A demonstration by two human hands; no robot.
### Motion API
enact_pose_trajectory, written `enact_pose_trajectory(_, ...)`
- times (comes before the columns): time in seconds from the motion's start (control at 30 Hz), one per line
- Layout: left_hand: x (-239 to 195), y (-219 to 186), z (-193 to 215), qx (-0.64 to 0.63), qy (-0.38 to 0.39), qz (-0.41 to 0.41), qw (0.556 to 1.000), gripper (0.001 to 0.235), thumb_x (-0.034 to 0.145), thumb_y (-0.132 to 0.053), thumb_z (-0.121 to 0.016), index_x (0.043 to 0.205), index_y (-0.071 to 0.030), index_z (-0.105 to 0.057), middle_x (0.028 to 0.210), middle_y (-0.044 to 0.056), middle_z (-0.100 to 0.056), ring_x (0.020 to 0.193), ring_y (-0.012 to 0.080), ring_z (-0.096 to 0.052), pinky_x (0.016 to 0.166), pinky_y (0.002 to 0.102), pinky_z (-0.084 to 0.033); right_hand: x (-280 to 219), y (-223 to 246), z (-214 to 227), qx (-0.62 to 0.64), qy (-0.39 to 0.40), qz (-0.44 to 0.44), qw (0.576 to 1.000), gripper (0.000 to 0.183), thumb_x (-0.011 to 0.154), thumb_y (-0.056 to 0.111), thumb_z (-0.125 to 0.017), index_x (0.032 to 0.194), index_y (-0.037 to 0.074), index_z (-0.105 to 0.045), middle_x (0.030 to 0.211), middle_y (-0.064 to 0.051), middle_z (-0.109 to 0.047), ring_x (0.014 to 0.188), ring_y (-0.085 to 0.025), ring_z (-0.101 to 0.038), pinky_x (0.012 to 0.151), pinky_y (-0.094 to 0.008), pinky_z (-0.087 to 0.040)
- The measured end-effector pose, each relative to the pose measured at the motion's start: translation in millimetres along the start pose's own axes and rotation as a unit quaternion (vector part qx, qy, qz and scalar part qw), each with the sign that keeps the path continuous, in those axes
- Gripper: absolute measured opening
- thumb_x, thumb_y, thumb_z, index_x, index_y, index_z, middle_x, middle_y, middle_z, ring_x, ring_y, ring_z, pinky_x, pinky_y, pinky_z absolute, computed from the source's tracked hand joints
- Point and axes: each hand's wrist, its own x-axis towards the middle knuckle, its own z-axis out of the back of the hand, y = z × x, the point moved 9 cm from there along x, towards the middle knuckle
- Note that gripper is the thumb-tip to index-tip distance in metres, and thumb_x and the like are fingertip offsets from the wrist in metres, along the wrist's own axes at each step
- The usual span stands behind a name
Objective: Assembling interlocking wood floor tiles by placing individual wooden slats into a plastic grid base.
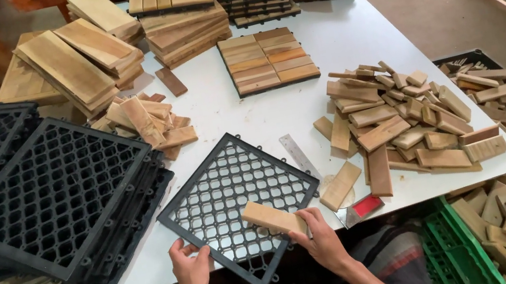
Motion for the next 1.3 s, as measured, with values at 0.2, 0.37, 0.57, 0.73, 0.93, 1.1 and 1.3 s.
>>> enact_pose_trajectory(0.2, -26, 24, 0, -0.084, 0.02, 0.05, 0.995, 0.025, 0.096, -0.016, -0.058, 0.114, -0.001, -0.051, 0.085, 0.022, -0.077, 0.047, 0.021, -0.036, 0.05, 0.036, -0.034, 34, -4, 10, -0.044, 0.003, 0.025, 0.999, 0.044, 0.099, 0.041, -0.061, 0.127, 0.009, -0.05, 0.124, -0.01, -0.048, 0.097, -0.03, -0.061, 0.071, -0.043, -0.054)
enact_pose_trajectory(0.37, -24, 76, -17, -0.149, 0.032, 0.106, 0.983, 0.029, 0.105, -0.02, -0.058, 0.118, 0.003, -0.046, 0.094, 0.031, -0.077, 0.05, 0.0285, -0.055, 0.046, 0.034, -0.039, 62, 9, 12, -0.028, 0.057, -0.021, 0.998, 0.048, 0.098, 0.042, -0.06, 0.131, 0.009, -0.05, 0.13, -0.009, -0.047, 0.099, -0.029, -0.061, 0.072, -0.042, -0.055)
enact_pose_trajectory(0.57, -47, 83, -30, -0.269, -0.005, 0.157, 0.95, 0.029, 0.109, -0.016, -0.055, 0.121, 0.006, -0.042, 0.1, 0.041, -0.07, 0.082, 0.0464, -0.072, 0.069, 0.048, -0.06, 72, 27, -13, -0.096, 0.008, 0.129, 0.987, 0.052, 0.099, 0.044, -0.061, 0.129, 0.003, -0.054, 0.128, -0.016, -0.055, 0.125, -0.038, -0.051, 0.122, -0.059, -0.021)
enact_pose_trajectory(0.73, -36, 109, -51, -0.322, 0.027, 0.113, 0.94, 0.026, 0.107, -0.014, -0.053, 0.118, 0.008, -0.046, 0.1, 0.043, -0.071, 0.086, 0.0497, -0.073, 0.067, 0.048, -0.059, 35, 66, -31, -0.151, -0.023, 0.24, 0.959, 0.047, 0.097, 0.042, -0.068, 0.122, 0.004, -0.057, 0.122, -0.013, -0.06, 0.125, -0.028, -0.054, 0.12, -0.058, -0.019)
enact_pose_trajectory(0.93, -52, 88, -50, -0.305, 0.035, 0.147, 0.94, 0.026, 0.107, -0.018, -0.053, 0.118, 0.005, -0.048, 0.108, 0.039, -0.072, 0.089, 0.0476, -0.074, 0.07, 0.047, -0.06, 25, 96, -42, -0.206, 0.019, 0.271, 0.94, 0.048, 0.099, 0.045, -0.065, 0.122, 0.004, -0.055, 0.118, -0.015, -0.055, 0.119, -0.033, -0.053, 0.114, -0.054, -0.03)
enact_pose_trajectory(1.1, -52, 91, -84, -0.223, 0.178, 0.093, 0.954, 0.043, 0.099, -0.028, -0.055, 0.126, 0.002, -0.067, 0.109, 0.024, -0.081, 0.085, 0.032, -0.078, 0.063, 0.031, -0.056, 18, 142, -53, -0.146, 0.052, 0.325, 0.933, 0.046, 0.102, 0.044, -0.059, 0.125, 0.006, -0.055, 0.118, -0.014, -0.053, 0.117, -0.03, -0.052, 0.116, -0.052, -0.027)
enact_pose_trajectory(1.3, -49, 92, -35, -0.206, 0.123, 0.109, 0.965, 0.038, 0.096, -0.031, -0.061, 0.118, -0.001, -0.064, 0.114, 0.022, -0.08, 0.089, 0.0326, -0.078, 0.066, 0.035, -0.057, 17, 125, -73, -0.143, 0.082, 0.322, 0.932, 0.049, 0.1, 0.037, -0.062, 0.134, 0.002, -0.054, 0.126, -0.016, -0.055, 0.124, -0.034, -0.05, 0.113, -0.051, -0.03)
